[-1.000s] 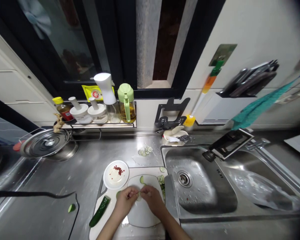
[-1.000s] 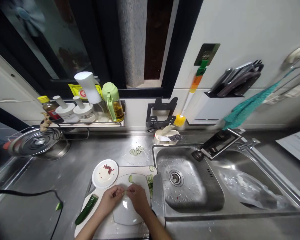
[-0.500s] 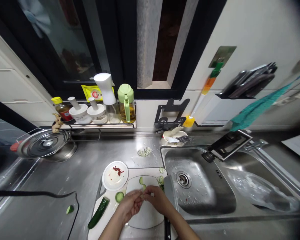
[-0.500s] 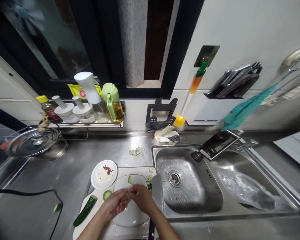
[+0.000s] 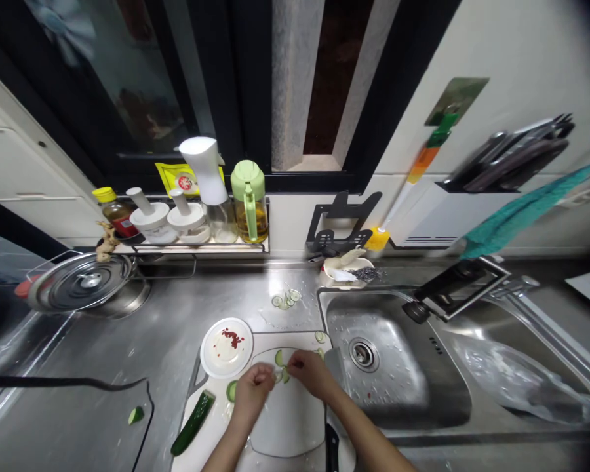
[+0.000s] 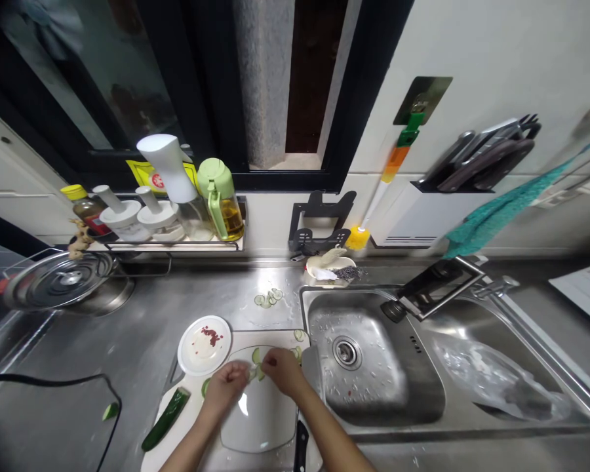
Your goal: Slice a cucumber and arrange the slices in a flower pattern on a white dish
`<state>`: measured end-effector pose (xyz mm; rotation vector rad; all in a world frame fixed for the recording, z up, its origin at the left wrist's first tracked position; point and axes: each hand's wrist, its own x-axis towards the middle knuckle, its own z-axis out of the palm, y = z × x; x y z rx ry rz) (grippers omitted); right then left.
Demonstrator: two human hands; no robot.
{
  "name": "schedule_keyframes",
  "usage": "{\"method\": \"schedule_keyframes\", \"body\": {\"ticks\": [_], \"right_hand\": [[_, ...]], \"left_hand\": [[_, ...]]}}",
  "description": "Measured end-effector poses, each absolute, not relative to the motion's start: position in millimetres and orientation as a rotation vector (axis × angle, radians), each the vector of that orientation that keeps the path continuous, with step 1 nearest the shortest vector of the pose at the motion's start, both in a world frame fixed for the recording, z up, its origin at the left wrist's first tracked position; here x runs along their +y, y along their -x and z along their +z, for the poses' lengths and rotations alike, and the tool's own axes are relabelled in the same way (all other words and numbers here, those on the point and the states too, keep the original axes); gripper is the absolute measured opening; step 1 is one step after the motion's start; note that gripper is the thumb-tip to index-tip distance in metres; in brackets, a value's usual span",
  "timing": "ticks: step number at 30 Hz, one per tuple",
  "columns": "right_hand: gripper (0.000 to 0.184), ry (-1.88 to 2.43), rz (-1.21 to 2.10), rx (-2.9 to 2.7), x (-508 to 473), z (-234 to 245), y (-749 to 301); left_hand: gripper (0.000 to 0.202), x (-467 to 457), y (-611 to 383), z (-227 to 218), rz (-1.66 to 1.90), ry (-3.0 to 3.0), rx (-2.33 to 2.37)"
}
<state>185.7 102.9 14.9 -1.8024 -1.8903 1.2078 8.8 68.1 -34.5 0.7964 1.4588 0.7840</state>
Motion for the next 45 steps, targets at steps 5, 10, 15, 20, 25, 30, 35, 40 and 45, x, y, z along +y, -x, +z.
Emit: {"method": "schedule_keyframes", "body": {"ticks": [5,10,15,20,25,30,35,40,45], "right_hand": [[0.018,1.869,1.060,-2.061,116,16,-182],[0.019,1.968,0.916,-2.184,119,19,-177],[0.020,2.025,0.839,-2.252,117,16,-174],[0.021,2.043,0.800,-2.298,116,14,-173],[0.021,2.056,0.760,-2.325,116,14,-171],[0.020,2.042,0.712,-2.359,114,13,-170],[0.020,2.034,0.661,-2.391,111,10,-167],[0.017,2.046,0.608,-2.383,109,5,-167],[0.019,2.021,0.584,-2.384,107,2,-168]], "left_hand": [[0.021,71,-18,-25,0.722,-1.094,1.745],[0.020,77,-25,-15,0.601,-1.243,1.869],[0.020,79,-26,-13,0.518,-1.275,1.880],[0.021,80,-29,-5,0.432,-1.303,1.893],[0.020,81,-32,2,0.363,-1.318,1.899],[0.019,80,-33,-3,0.347,-1.329,1.887],[0.021,79,-34,-6,0.380,-1.369,1.895],[0.016,78,-33,-7,0.430,-1.455,1.906],[0.017,76,-31,-13,0.442,-1.552,1.866]]}}
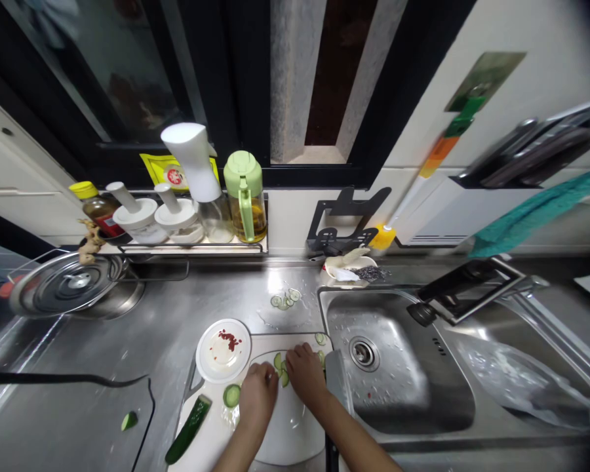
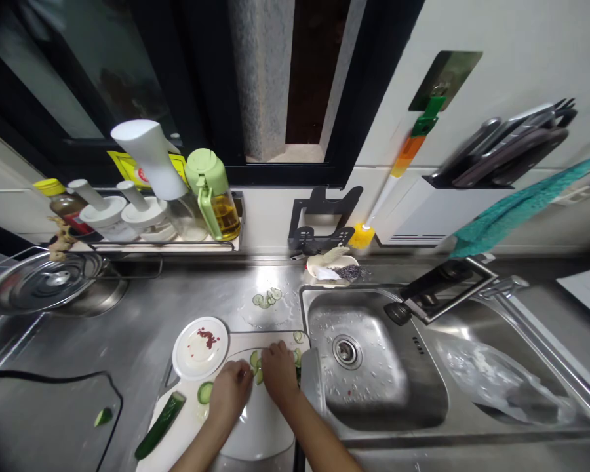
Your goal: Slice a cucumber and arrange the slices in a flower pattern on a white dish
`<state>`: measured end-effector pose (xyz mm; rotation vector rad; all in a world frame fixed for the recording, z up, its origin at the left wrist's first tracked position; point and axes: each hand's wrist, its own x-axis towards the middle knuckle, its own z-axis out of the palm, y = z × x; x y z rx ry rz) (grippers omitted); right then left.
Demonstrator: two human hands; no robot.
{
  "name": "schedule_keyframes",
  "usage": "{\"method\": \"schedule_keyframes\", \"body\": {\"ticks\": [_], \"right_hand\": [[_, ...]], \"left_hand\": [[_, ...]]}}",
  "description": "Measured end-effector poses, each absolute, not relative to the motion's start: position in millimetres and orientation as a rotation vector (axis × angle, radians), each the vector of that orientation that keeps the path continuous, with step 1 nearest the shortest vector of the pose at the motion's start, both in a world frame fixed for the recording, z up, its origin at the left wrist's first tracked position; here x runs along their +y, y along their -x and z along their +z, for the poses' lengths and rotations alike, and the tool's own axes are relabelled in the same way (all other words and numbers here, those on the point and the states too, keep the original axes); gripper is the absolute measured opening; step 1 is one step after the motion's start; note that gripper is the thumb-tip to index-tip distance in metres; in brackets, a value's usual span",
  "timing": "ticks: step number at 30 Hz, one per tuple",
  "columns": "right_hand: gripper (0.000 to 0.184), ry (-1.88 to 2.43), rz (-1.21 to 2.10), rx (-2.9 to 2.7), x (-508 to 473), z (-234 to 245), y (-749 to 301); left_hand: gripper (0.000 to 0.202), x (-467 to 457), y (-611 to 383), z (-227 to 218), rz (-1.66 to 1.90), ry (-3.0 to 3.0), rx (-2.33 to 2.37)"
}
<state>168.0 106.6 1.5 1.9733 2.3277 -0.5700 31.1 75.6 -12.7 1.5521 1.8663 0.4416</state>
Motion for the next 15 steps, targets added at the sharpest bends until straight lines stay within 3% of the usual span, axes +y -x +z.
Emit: {"method": "schedule_keyframes", "body": {"ticks": [15], "right_hand": [[0.022,-2.100,-0.707,2.354,66,18,-178]], "left_hand": [[0.029,47,47,3,0.419,-1.487,2.009]]}}
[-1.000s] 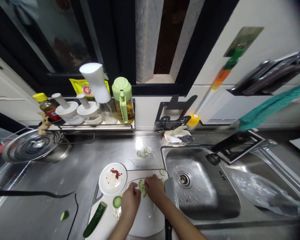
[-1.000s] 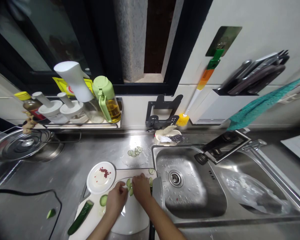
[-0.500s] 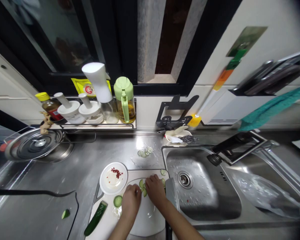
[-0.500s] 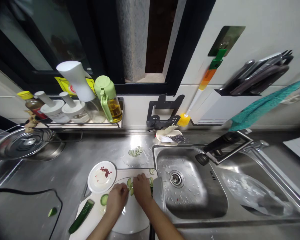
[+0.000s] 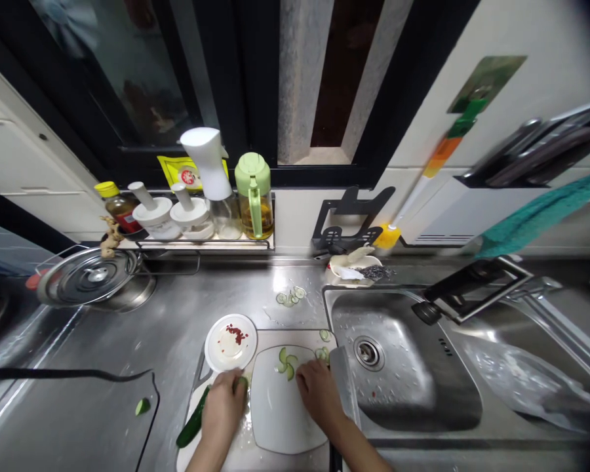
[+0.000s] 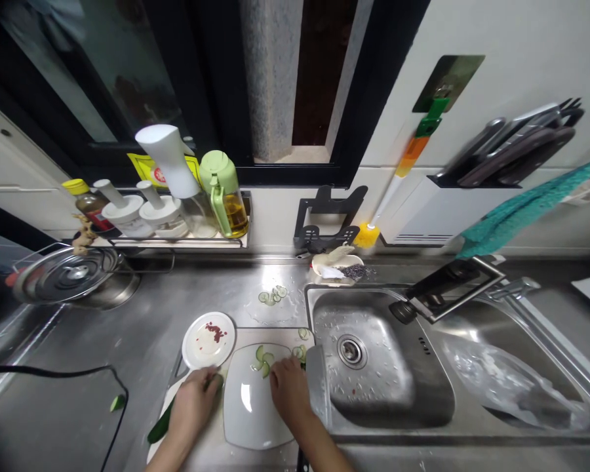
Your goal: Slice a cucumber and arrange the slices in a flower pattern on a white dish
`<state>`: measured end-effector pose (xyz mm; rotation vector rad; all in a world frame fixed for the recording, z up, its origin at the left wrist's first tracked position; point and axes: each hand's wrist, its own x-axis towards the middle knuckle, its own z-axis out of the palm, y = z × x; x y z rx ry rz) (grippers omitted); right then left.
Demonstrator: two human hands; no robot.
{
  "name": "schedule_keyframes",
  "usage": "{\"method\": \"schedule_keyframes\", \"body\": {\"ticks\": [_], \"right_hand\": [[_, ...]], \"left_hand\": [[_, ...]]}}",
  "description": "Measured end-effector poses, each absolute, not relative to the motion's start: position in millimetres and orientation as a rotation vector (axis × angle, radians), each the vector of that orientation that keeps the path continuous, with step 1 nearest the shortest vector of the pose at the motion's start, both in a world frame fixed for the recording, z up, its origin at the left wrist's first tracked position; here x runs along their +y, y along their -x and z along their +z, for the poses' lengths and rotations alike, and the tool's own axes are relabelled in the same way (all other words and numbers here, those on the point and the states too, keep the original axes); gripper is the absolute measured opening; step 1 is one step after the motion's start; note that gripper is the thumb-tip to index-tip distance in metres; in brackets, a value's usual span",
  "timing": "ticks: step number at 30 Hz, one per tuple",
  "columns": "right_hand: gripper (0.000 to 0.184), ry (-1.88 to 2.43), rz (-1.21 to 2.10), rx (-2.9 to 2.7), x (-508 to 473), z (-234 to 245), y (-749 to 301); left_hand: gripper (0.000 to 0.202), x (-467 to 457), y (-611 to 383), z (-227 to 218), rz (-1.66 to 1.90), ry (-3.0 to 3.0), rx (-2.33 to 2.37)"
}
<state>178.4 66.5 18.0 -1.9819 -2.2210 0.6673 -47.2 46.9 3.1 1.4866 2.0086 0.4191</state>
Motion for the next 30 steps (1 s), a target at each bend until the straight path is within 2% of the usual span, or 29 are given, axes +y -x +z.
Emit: {"method": "schedule_keyframes", "body": {"ticks": [8,20,26,30], "right_hand": [[0.017,1.912,0.725,-2.185,19,-1,-169],[0.018,1.886,0.711,-2.192,6,2,-163],[0.018,1.767,0.775,-2.095,5,-6,-155],[0.023,1.682,0.970,-1.899,12,-6,-147]], "left_hand": [[0.035,31,60,-6,0.259,-1.539,2.029],[0.013,35,59,-5,0.302,-1.516,2.052],[0.011,32,66,-5,0.472,-1.422,1.922],[0.012,30,59,2,0.610,-1.326,1.687]]}}
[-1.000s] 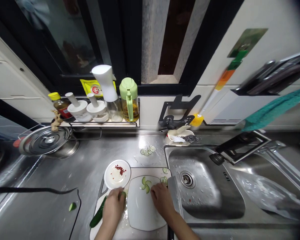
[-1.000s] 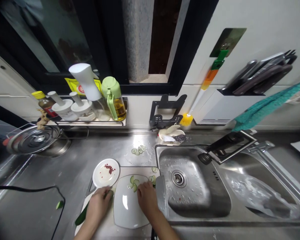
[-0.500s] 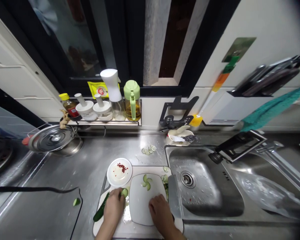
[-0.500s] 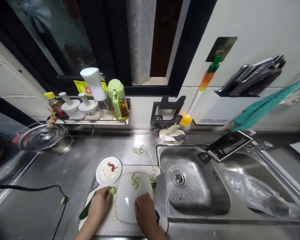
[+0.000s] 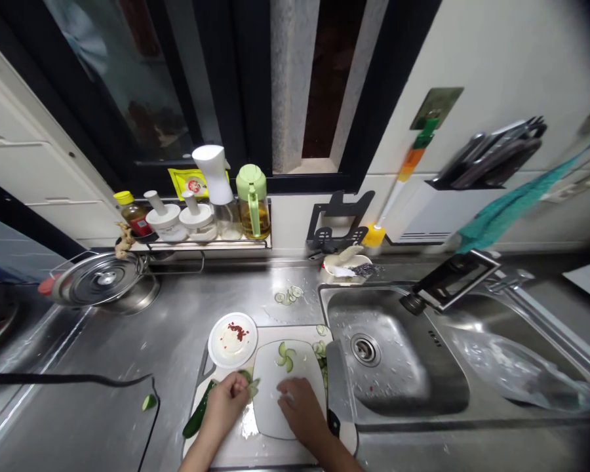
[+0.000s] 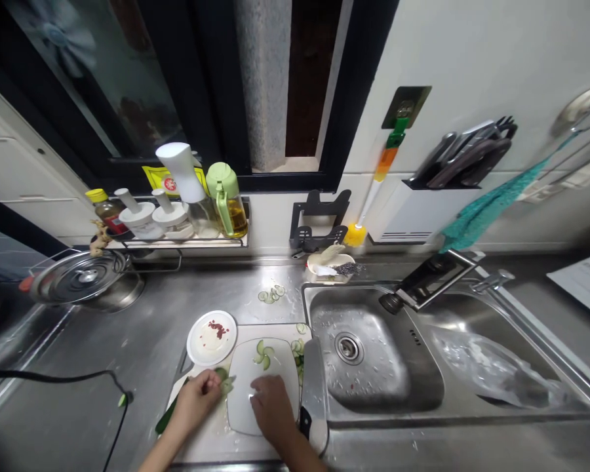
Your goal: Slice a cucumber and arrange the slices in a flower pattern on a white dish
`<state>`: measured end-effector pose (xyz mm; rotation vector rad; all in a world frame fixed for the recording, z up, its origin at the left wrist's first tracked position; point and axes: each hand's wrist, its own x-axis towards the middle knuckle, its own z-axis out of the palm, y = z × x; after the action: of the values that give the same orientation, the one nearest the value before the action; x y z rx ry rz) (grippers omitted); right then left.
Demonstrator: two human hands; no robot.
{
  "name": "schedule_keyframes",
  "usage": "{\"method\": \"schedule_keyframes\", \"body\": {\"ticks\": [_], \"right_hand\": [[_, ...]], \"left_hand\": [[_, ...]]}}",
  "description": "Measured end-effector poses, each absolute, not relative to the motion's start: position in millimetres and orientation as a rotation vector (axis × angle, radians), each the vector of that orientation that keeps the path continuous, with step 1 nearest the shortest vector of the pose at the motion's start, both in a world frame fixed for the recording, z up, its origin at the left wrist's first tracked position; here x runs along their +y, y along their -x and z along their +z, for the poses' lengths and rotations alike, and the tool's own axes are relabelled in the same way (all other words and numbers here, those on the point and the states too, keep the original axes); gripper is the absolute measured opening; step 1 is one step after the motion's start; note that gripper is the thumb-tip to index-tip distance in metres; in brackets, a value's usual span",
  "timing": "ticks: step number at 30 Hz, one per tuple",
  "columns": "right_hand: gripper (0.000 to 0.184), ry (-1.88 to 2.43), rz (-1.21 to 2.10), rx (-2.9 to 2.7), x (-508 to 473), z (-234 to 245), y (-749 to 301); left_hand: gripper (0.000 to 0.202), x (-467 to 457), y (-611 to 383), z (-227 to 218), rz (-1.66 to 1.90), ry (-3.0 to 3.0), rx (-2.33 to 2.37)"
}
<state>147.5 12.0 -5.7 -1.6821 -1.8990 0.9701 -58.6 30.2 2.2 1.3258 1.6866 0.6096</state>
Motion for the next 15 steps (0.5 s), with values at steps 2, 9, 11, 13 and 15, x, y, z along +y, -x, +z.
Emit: {"method": "schedule_keyframes", "body": {"ticks": [2,9,11,13,15], "right_hand": [[0.034,1.661,1.124,-1.731,18,-1,-144],[0.012,1.656,1.275,-1.562,33,14,-151],[0.011,1.683,1.245,-1.546,33,14,-157],[0.010,1.698,1.226,-1.532,31,14,-163],[0.009,1.694,1.221,-1.527,28,17,-168]], "left_hand": [[0.015,30,49,7,0.643,-1.259,1.568],[0.031,36,14,13,0.703,-0.993,1.319],[0.039,36,7,9,0.693,-0.858,1.264],[0.047,34,0,3,0.674,-0.654,1.233],[0.052,31,-7,-1,0.631,-0.431,1.218]]}}
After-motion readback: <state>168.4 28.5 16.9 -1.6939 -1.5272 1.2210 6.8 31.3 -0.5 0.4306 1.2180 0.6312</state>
